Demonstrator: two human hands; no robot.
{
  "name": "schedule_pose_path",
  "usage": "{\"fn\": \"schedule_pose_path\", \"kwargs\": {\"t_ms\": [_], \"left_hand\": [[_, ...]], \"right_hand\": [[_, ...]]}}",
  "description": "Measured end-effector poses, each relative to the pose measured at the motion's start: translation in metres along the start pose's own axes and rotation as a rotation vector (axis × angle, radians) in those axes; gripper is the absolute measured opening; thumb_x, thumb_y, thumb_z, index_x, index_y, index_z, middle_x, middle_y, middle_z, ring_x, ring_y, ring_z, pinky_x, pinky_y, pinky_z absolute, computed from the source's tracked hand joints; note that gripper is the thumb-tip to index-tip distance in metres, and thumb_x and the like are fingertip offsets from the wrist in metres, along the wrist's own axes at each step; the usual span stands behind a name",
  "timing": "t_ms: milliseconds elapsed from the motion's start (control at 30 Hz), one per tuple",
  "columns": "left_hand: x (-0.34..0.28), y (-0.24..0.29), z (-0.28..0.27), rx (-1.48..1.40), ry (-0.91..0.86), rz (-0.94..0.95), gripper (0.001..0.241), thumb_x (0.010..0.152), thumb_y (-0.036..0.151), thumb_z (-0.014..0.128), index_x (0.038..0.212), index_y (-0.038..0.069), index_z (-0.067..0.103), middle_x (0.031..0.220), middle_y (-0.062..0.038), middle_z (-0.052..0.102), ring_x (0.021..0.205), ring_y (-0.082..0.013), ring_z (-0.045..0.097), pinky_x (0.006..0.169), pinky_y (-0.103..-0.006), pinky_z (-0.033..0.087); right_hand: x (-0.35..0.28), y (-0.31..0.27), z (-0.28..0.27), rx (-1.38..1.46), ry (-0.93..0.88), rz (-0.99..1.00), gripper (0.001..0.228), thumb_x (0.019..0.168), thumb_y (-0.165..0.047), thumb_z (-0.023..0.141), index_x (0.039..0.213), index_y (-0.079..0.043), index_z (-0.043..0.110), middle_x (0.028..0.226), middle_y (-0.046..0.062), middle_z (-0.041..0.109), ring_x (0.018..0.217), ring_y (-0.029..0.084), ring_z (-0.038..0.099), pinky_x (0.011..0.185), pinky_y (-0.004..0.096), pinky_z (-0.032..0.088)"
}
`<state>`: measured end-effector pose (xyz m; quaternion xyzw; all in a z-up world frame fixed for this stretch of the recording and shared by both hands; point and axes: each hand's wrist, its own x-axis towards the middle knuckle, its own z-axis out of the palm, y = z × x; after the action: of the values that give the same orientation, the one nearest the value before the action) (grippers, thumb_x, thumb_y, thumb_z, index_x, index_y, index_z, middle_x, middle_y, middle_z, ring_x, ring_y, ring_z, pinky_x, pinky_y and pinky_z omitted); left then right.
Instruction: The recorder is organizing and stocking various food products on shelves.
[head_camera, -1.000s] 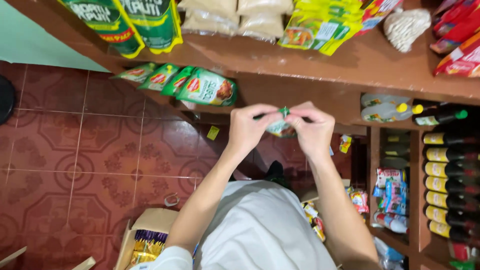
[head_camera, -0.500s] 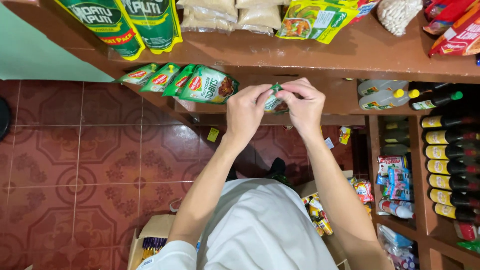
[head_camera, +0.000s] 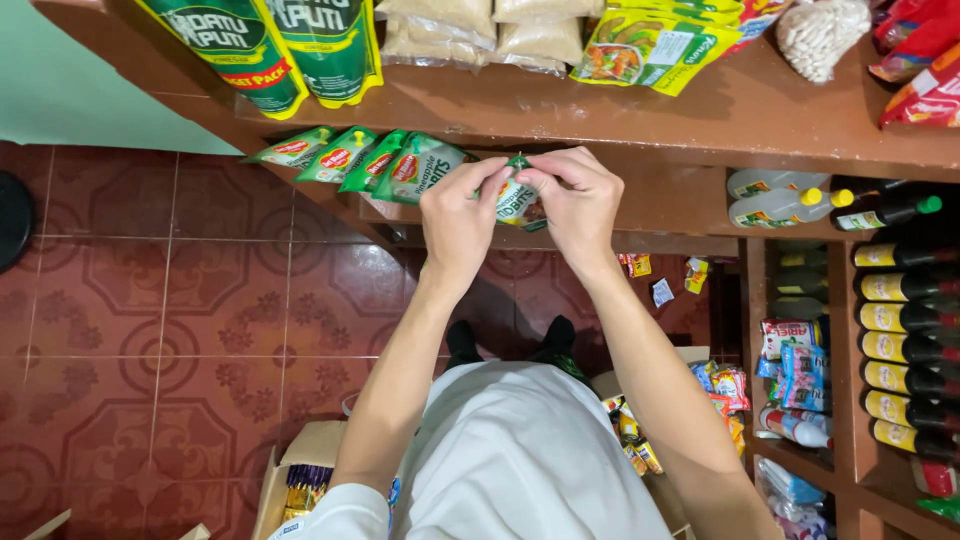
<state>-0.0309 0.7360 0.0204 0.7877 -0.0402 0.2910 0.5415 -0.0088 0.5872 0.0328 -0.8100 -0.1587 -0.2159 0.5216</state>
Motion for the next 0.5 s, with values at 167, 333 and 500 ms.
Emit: {"fn": "schedule_pose_path", "kwargs": {"t_ms": [167, 333, 500], "left_hand": [[0.003, -0.009, -0.011, 0.020, 0.034, 0.015, 0.013, 0.090, 0.006, 0.079, 0.102, 0.003, 0.076, 0.094, -0.013, 0.076, 0.082, -0.0263, 0.076, 0.072, -0.0341, 0.059], [0.006, -0.010, -0.014, 0.033, 0.047, 0.014, 0.013, 0.090, 0.006, 0.079, 0.102, 0.002, 0.076, 0.094, -0.014, 0.076, 0.082, -0.0277, 0.075, 0.071, -0.0345, 0.059], [0.009, -0.011, -0.013, 0.024, 0.045, 0.034, 0.013, 0.091, 0.006, 0.079, 0.103, 0.003, 0.076, 0.093, -0.013, 0.075, 0.082, -0.0277, 0.075, 0.071, -0.0349, 0.058]], "right_hand": [[0.001, -0.005, 0.016, -0.020, -0.003, -0.015, 0.015, 0.083, 0.001, 0.085, 0.096, 0.000, 0.079, 0.092, 0.010, 0.077, 0.085, 0.018, 0.071, 0.077, 0.030, 0.057], [0.002, -0.009, 0.022, -0.031, 0.008, -0.010, 0.013, 0.084, 0.001, 0.085, 0.096, 0.000, 0.079, 0.092, 0.010, 0.077, 0.085, 0.018, 0.071, 0.077, 0.030, 0.057], [0.005, -0.010, 0.026, -0.063, 0.051, 0.009, 0.014, 0.085, -0.001, 0.085, 0.097, 0.000, 0.079, 0.092, 0.010, 0.077, 0.083, 0.017, 0.071, 0.075, 0.029, 0.057]]}}
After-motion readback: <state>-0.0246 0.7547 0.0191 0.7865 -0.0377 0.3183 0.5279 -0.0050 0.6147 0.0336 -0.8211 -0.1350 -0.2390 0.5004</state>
